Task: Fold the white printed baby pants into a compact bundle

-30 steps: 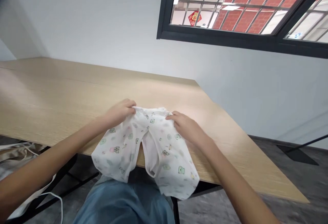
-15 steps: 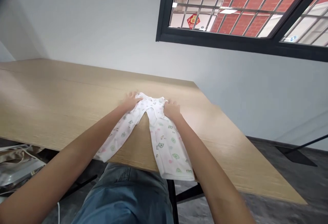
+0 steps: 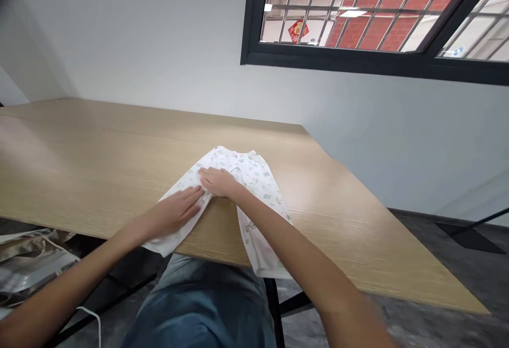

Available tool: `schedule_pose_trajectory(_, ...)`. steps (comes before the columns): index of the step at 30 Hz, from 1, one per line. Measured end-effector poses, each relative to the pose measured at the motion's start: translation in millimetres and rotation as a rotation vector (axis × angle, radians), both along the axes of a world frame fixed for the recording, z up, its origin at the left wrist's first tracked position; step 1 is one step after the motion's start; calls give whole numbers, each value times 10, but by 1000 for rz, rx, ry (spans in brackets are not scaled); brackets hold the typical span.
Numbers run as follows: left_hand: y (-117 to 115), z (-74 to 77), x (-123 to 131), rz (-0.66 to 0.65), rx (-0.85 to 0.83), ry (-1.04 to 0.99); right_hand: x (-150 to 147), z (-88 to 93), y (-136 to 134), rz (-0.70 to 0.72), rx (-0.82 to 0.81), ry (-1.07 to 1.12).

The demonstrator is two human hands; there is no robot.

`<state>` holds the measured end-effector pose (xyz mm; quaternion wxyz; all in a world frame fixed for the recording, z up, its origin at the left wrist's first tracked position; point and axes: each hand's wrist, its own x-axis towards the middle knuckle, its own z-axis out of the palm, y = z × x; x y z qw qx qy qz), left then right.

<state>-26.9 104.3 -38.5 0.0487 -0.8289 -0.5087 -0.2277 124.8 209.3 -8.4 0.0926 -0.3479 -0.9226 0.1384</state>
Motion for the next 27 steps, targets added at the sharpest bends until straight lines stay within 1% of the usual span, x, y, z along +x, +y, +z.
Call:
schedule_pose_trajectory(1, -189, -47, -16, -20, 2, 34, -7, -20, 101, -56, -3, -7)
schedule_pose_trajectory(2, -377, -104, -18, -2, 40, 72, -3, -31, 205, -115, -8, -11)
schedule_pose_trajectory(4, -713, -228, 15, 90, 172, 109, 39, -29, 397, -219, -30, -9)
schedule_pose_trajectory(5, -842, -282, 41, 133, 238, 125, 77, -17, 472, -253, -48, -3)
schedule_pose_trajectory(6, -936, -323, 67, 166, 288, 133, 128, 1, 527, -273, -69, 5)
schedule_pose_trajectory(8, -1017, -342, 105, 192, 338, 130, 271, 49, 568, -279, -115, 30)
schedule_pose_trajectory(10, -985, -275, 125, 201, 301, 94, 465, 114, 521, -267, -148, 66)
schedule_pose_trajectory(12, -888, -148, 164, 239, 179, 38, 693, 189, 402, -273, -157, 103)
schedule_pose_trajectory(14, -759, -4, 281, 295, 49, -45, 918, 261, 230, -305, -165, 130)
schedule_pose_trajectory(15, -687, 62, 384, 294, 8, -89, 1019, 290, 131, -321, -179, 131)
schedule_pose_trajectory(16, -610, 121, 518, 259, -13, -130, 1108, 311, 26, -332, -199, 120)
schedule_pose_trajectory(17, -530, 170, 680, 185, -31, -156, 1183, 322, -80, -333, -225, 98)
schedule_pose_trajectory(19, -375, 238, 1051, -21, -84, -146, 1293, 315, -275, -312, -275, 39)
schedule_pose_trajectory(20, -309, 256, 1237, -112, -115, -126, 1329, 297, -350, -297, -289, 18)
schedule_pose_trajectory(21, -259, 266, 1410, -178, -151, -100, 1355, 272, -403, -283, -295, 7)
schedule_pose_trajectory(22, -232, 265, 1558, -208, -192, -73, 1372, 242, -427, -269, -290, 4)
schedule_pose_trajectory(23, -232, 254, 1674, -213, -233, -50, 1382, 207, -421, -252, -274, -3)
schedule_pose_trajectory(25, -317, 202, 1806, -201, -296, -26, 1379, 133, -318, -228, -223, -32)
schedule_pose_trajectory(27, -486, 108, 1821, -222, -292, -26, 1344, 57, -126, -256, -162, -49)
